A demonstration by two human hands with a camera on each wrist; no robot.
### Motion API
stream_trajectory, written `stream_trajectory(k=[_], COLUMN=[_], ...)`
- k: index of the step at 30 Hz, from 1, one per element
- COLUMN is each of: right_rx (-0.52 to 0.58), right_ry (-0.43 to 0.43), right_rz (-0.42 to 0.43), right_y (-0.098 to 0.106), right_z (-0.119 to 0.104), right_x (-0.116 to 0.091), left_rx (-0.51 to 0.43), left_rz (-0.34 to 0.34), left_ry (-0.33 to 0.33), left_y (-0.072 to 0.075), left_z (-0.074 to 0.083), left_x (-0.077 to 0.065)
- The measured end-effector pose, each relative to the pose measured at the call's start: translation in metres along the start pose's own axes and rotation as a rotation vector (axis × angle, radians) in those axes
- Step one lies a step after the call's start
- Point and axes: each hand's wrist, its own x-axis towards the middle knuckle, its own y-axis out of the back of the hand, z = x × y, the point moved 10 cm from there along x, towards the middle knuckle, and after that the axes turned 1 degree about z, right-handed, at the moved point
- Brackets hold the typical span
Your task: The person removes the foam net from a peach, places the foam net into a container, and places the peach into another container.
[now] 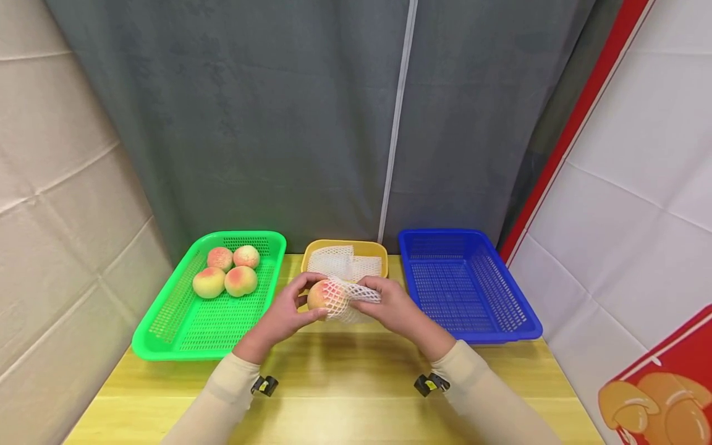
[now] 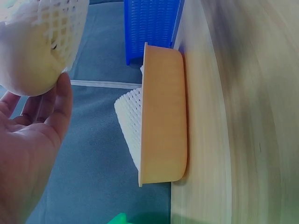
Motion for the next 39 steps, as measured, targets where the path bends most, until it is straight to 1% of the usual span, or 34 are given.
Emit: stream_trajectory(k=[4,9,14,17,20,24,28,30,34,37,39], right_rx=[-0.041,-0.140,-0.211,-0.221,-0.219,-0.212,-0.257,-0.301,-0.374,-0.430,-0.471], right_ry=[-0.038,-0.077,-0.091,-0.109,-0.139,-0.188,-0.204,-0.187,-0.161,-0.149,-0.150], right_rz=[-0.040,-0.101,-0.100,-0.086,-0.068,-0.024,0.005,0.005,0.002,0.006,0.012], right_y=[-0.002,-0.007,-0.005,0.000,0.010,0.030,0.046,0.051,0.057,0.058,0.057], right_z=[0.003,0.006,0.008,0.014,0.024,0.040,0.059,0.067,0.082,0.089,0.094], right_x=[0.001,0.003,0.005,0.008,0.016,0.037,0.068,0.084,0.113,0.131,0.140], left_rx=[-0.007,-0.003,0.007,0.002,-0.015,-0.031,-0.028,-0.030,-0.026,-0.012,-0.011], left_rz=[-0.012,-0.023,-0.007,0.008,0.016,0.022,0.018,0.012,0.021,0.036,0.036], left_ry=[-0.003,-0.015,0.006,0.010,0.010,0.010,0.003,0.003,0.012,0.021,0.019], left_y=[0.000,-0.002,0.000,0.003,0.007,0.013,0.016,0.015,0.013,0.014,0.015], left_z=[-0.001,-0.002,-0.004,0.001,0.015,0.029,0.031,0.027,0.009,-0.003,-0.006], left_x=[-0.001,-0.002,-0.003,-0.004,-0.006,-0.009,-0.010,-0.010,-0.009,-0.009,-0.008])
